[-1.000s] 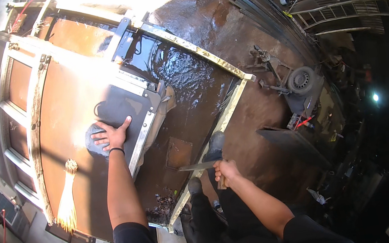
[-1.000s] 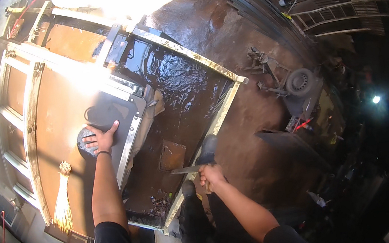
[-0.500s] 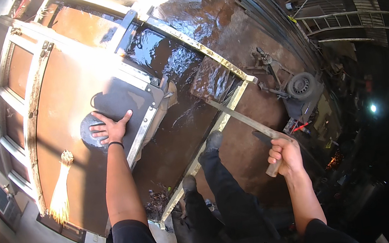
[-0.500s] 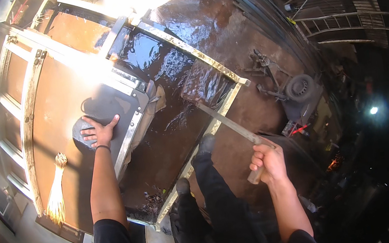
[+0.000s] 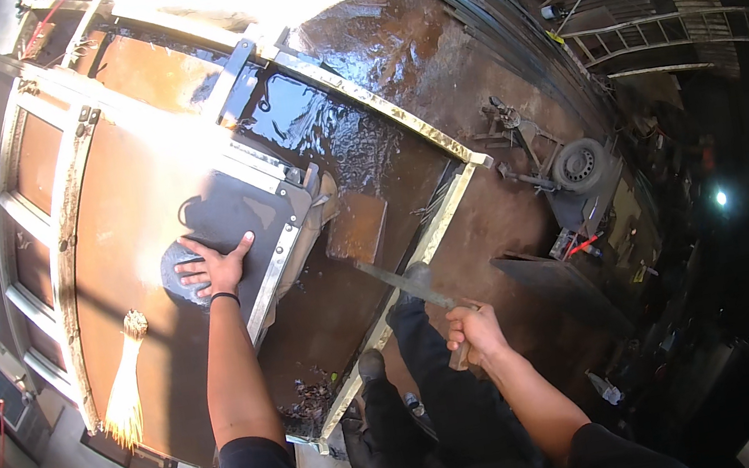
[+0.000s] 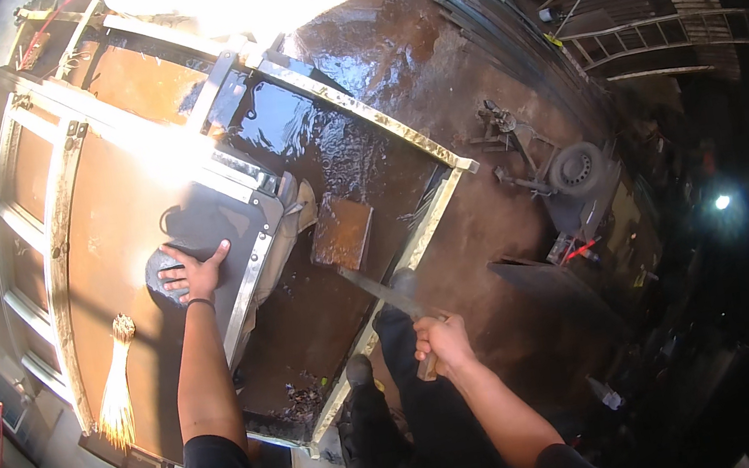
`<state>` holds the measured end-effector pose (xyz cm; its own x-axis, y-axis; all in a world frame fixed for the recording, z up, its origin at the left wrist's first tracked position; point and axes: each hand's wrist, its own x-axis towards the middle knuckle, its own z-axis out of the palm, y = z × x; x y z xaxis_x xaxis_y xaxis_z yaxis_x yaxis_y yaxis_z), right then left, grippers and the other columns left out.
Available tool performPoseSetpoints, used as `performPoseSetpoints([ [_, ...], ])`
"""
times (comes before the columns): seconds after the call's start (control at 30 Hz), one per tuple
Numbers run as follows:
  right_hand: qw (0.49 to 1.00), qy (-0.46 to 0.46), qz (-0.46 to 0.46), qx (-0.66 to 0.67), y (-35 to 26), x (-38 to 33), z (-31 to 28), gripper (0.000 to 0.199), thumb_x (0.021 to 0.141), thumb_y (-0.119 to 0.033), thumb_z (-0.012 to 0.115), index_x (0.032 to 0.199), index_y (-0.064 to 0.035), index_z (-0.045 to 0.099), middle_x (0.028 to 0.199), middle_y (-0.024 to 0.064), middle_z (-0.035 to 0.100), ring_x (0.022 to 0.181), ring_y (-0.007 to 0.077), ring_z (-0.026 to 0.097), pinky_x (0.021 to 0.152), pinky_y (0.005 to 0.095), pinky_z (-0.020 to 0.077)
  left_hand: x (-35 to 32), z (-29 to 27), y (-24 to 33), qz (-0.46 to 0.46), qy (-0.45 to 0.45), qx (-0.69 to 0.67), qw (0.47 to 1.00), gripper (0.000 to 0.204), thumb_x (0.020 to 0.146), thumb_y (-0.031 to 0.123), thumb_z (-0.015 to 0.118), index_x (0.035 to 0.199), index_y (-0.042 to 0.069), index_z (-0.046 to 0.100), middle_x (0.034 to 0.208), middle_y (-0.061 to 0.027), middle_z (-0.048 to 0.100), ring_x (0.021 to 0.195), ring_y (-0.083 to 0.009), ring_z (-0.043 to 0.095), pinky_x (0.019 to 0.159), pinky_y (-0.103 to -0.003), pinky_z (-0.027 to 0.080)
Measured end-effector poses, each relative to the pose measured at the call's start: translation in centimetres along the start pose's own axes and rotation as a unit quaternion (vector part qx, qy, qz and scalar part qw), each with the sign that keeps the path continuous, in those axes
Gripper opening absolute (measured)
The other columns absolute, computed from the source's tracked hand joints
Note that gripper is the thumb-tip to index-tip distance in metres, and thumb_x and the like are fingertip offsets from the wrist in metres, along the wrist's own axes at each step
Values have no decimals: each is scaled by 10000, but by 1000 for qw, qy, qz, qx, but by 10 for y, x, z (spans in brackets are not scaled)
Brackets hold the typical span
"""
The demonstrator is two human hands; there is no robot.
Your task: The person cleans a large flat surface using a broom and a scraper. They sweep debris and scrape off residue from the surface, moving across different sections.
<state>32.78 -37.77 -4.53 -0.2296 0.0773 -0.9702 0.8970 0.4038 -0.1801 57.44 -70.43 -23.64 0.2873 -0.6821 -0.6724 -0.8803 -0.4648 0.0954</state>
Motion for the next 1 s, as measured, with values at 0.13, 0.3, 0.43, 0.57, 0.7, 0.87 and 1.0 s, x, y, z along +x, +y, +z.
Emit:
performPoseSetpoints([
  [0.13, 997, -5, 76, -22, 66, 26, 4, 127, 902, 53, 575, 889, -18, 470, 671, 29, 428, 470, 122, 403, 431, 347, 380, -3, -3, 3, 3, -10, 3, 1000, 1600, 617, 694, 892, 1586, 217, -289, 1525, -413, -382, 1435, -600, -326, 1110, -782, -71],
  [0.3, 989, 5, 142, -35, 111, 46, 15, 102, 910, 20, 565, 837, -12, 502, 663, 31, 424, 478, 135, 407, 427, 338, 376, -1, -2, 2, -1, -13, 24, 1000, 1595, 621, 712, 880, 1588, 205, -282, 1529, -418, -370, 1440, -606, -311, 1113, -784, -56],
  [0.43, 988, 39, 148, -29, 116, 92, 1, 77, 926, 2, 535, 851, 11, 521, 673, 64, 461, 480, 152, 421, 417, 348, 384, 1, 1, 2, -1, -11, 30, 999, 1594, 619, 710, 882, 1591, 202, -274, 1530, -424, -362, 1442, -611, -300, 1111, -791, -41],
  [0.57, 994, 45, 96, -37, 59, 106, -19, 121, 944, -10, 463, 903, 42, 565, 743, 84, 485, 493, 145, 408, 421, 337, 374, 3, -1, -2, -5, -3, 30, 1000, 1584, 624, 707, 880, 1593, 214, -271, 1536, -422, -354, 1450, -600, -296, 1110, -789, -44],
  [0.7, 998, 44, 27, -25, -21, 101, -34, 157, 973, -38, 441, 926, 34, 572, 736, 62, 487, 489, 118, 404, 428, 315, 363, 0, -2, 1, -11, -4, 31, 999, 1568, 635, 709, 872, 1590, 240, -280, 1549, -418, -338, 1466, -578, -291, 1118, -775, -53],
  [0.87, 998, 38, -46, 26, -97, 58, -41, 110, 931, -16, 554, 844, -70, 513, 627, -27, 401, 466, 94, 364, 454, 294, 353, 3, 4, 5, -2, -11, 23, 1000, 1593, 617, 698, 890, 1591, 208, -272, 1530, -415, -373, 1433, -609, -321, 1099, -795, -65],
  [1.0, 992, 34, -121, 7, -128, -71, -58, 93, 924, 2, 532, 928, -91, 543, 602, -54, 353, 453, 87, 357, 453, 295, 359, 2, -5, -7, -2, 2, 9, 1000, 1602, 610, 695, 895, 1588, 213, -280, 1527, -410, -382, 1435, -597, -331, 1101, -790, -72],
])
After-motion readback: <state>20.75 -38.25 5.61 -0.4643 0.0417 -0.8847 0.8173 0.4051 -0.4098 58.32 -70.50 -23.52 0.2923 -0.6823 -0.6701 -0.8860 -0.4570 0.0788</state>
